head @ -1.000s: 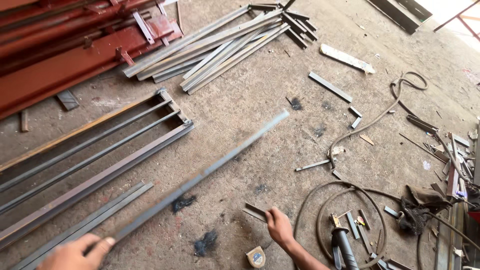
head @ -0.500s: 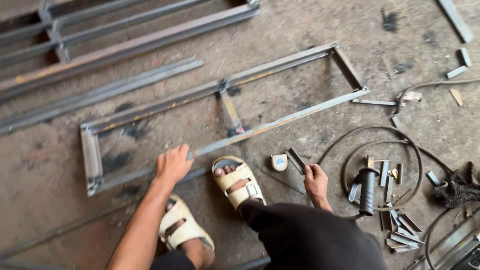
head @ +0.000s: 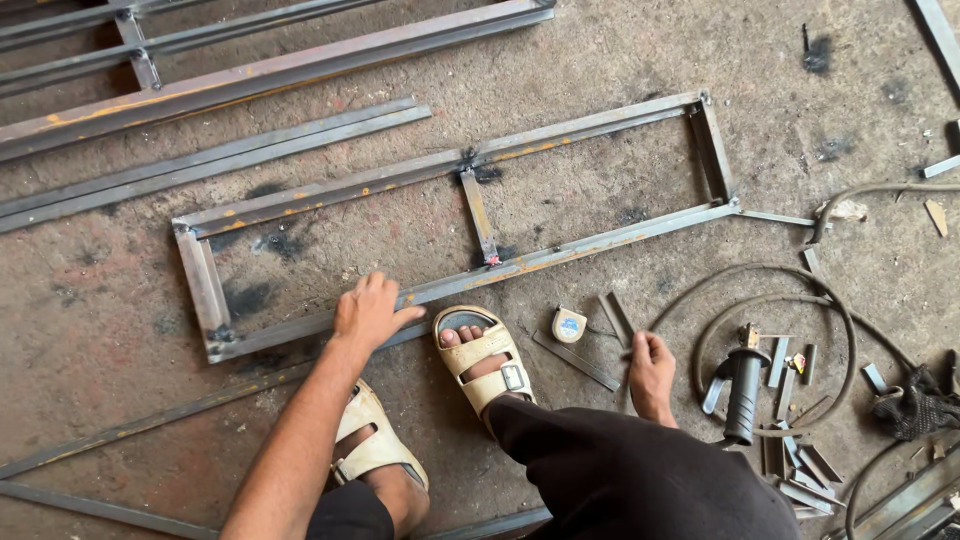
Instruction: The person welds a rectangular metal frame on the floor using a handheld welding torch. They position a metal bar across the frame and weld it in place, then continue welding along the frame's joints and edges.
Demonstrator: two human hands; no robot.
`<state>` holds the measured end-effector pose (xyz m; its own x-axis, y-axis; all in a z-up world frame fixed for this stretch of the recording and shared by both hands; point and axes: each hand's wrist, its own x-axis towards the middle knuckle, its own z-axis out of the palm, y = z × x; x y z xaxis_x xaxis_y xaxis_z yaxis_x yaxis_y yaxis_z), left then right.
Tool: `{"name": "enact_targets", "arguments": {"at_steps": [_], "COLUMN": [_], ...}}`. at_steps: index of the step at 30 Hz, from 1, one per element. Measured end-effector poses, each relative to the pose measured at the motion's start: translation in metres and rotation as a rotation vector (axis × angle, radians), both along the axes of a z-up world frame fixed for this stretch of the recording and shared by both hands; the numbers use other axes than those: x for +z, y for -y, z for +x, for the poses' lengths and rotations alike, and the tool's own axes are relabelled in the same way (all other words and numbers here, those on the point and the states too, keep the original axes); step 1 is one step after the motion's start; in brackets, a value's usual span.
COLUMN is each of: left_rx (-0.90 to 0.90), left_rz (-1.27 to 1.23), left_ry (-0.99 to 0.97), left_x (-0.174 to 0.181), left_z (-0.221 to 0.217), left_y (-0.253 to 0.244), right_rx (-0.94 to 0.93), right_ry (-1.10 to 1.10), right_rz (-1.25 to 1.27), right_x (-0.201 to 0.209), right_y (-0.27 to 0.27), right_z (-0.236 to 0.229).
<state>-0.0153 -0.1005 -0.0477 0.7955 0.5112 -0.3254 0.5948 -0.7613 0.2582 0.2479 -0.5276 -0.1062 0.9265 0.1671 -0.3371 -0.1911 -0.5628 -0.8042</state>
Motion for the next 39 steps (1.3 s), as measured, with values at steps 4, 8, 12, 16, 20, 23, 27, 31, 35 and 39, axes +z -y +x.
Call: {"name": "enact_targets", "arguments": {"at_steps": [4, 8, 12, 16, 20, 23, 27, 31, 35, 39], "left_rx": [0.049, 0.119, 0.108, 0.074, 0.098, 0.094, 0.132, 0.157, 0.188, 0.223], "left_rz": [-0.028, -0.065, 0.036, 0.195, 0.233, 0.198, 0.18, 0.145, 0.102, 0.094], "left_ry": [0.185, 0.111, 0.039, 0.053, 0.005, -0.036, -0.047, -0.029, 0.035, 0.091], "left_x": [0.013, 0.0, -0.021, -0.045, -0.049, -0.045, -0.042, -0.04, -0.039, -0.046], "left_z": [0.02, 0.02, -0.019, -0.036, -0.031, -0.036, -0.029, -0.032, -0.031, -0.035], "left_y": [0.001, 0.002, 0.013, 0.025, 0.023, 0.024, 0.018, 0.021, 0.017, 0.017], "right_rx": [0.149, 0.157, 0.075, 0.029, -0.052, -0.131, -0.132, 0.008, 0.172, 0.367], "right_ry": [0.297, 0.458, 0.709, 0.628, 0.237, 0.053, 0.307, 0.452, 0.493, 0.176], "right_rz": [-0.271, -0.503, -0.687, -1.175, -1.125, -1.052, -0.852, -0.676, -0.402, 0.053], "right_x": [0.021, 0.049, 0.067, 0.073, 0.069, 0.074, 0.094, 0.131, 0.175, 0.183], "right_y": [-0.005, 0.008, 0.043, 0.093, 0.12, 0.136, 0.128, 0.089, 0.017, -0.077], "right_z": [0.013, 0.028, 0.031, 0.033, 0.046, 0.053, 0.051, 0.051, 0.051, 0.043]}}
